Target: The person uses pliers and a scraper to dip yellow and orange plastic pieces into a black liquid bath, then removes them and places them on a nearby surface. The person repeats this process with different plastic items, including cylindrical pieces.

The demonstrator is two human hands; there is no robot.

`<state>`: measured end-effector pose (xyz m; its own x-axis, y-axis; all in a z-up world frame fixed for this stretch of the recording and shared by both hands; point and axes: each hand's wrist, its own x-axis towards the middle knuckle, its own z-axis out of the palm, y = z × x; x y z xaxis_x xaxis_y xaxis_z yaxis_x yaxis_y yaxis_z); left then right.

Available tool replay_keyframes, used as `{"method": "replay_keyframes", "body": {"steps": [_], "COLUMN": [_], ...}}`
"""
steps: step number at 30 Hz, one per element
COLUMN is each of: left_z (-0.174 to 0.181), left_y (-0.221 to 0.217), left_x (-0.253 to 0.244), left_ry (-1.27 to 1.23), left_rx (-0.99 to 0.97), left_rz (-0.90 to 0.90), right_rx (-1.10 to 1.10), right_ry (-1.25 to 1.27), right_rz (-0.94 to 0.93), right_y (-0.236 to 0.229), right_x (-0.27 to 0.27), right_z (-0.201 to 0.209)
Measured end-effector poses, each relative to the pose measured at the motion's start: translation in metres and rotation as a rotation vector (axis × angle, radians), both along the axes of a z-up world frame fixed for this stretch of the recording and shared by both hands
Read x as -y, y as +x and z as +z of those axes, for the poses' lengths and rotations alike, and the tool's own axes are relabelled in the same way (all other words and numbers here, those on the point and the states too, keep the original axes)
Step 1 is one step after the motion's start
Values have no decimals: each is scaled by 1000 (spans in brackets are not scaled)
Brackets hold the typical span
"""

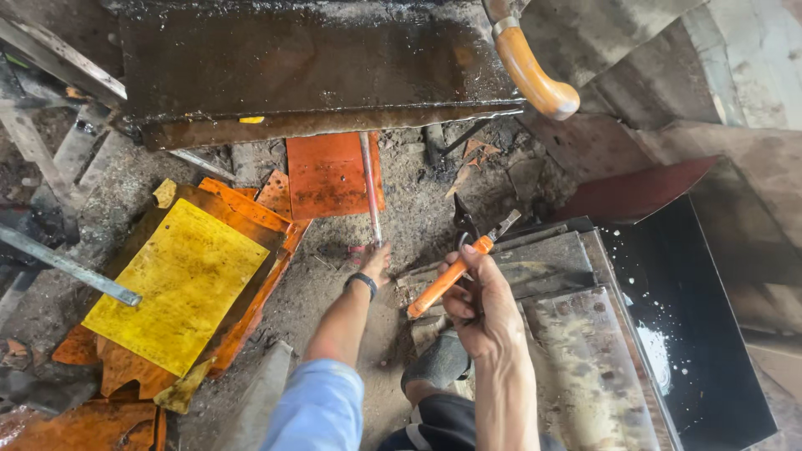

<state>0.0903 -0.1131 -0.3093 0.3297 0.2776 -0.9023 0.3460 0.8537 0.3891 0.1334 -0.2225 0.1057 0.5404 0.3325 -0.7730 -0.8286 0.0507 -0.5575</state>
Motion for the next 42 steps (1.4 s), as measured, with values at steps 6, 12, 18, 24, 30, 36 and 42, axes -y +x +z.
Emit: {"method": "replay_keyframes", "body": {"steps": [6, 12, 18, 24, 30, 36, 42], "left_z": [134, 145, 17, 127, 204, 59, 74], "left_y": [-12, -23, -6, -27, -21, -12, -8], "left_x": [-12, -14, -5, -34, -54, -12, -53], "left_ry": [47, 221, 430, 253, 244, 404, 251], "left_rx": [298, 404, 112, 349, 526, 110, 214], "left_rz": [43, 121, 87, -163, 210, 10, -225], "right_rx": [-24, 4, -23, -67, -4, -35, -42], "right_ry": [-37, 53, 47, 53, 31, 132, 141], "right_rz": [-67, -64, -59, -88, -50, -32, -11], "right_y": [6, 9, 11, 11, 5, 9, 11], "right_x": [-2, -4, -12, -23, -24, -25, -20], "right_z": [9, 12, 2, 4, 5, -3, -6]}}
